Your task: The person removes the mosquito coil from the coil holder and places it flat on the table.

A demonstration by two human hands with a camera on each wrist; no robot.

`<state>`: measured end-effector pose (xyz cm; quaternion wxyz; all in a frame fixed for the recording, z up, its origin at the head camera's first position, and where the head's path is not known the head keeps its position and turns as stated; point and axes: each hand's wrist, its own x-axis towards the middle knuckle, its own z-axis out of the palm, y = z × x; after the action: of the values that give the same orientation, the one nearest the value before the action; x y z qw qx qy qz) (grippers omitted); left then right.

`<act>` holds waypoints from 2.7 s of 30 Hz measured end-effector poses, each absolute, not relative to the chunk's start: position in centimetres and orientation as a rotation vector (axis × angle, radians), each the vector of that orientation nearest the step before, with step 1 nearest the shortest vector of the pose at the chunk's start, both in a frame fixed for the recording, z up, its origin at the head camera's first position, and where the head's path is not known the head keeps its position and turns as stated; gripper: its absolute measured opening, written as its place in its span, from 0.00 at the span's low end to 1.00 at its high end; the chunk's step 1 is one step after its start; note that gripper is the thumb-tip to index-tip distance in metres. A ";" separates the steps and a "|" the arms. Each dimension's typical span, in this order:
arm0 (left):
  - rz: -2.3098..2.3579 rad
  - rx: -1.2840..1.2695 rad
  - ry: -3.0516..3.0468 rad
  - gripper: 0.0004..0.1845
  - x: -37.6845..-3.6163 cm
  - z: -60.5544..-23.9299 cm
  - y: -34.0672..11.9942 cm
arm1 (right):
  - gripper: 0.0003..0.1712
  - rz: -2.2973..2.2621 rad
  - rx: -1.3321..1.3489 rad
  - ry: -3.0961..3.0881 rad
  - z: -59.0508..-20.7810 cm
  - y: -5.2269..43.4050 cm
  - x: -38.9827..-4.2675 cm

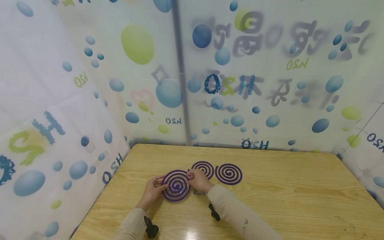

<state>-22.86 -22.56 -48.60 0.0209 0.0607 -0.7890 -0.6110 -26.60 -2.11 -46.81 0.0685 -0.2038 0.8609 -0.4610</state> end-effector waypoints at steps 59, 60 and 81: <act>-2.206 -0.136 -2.280 0.21 -25.2 -42.3 -15.3 | 0.14 -1.551 -0.431 2.723 -42.3 7.6 -27.9; -2.193 -0.143 -2.303 0.21 -25.3 -42.2 -14.7 | 0.14 -1.549 -0.429 2.735 -42.3 8.1 -27.9; -1.736 -0.351 -2.535 0.18 -26.5 -44.2 -3.2 | 0.14 -1.449 -0.335 2.885 -43.1 19.4 -26.3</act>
<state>-26.51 -3.22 -44.23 0.0243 -0.1135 -0.8195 -0.5612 -26.29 19.40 -43.07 -0.0520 -0.1029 0.8876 -0.4459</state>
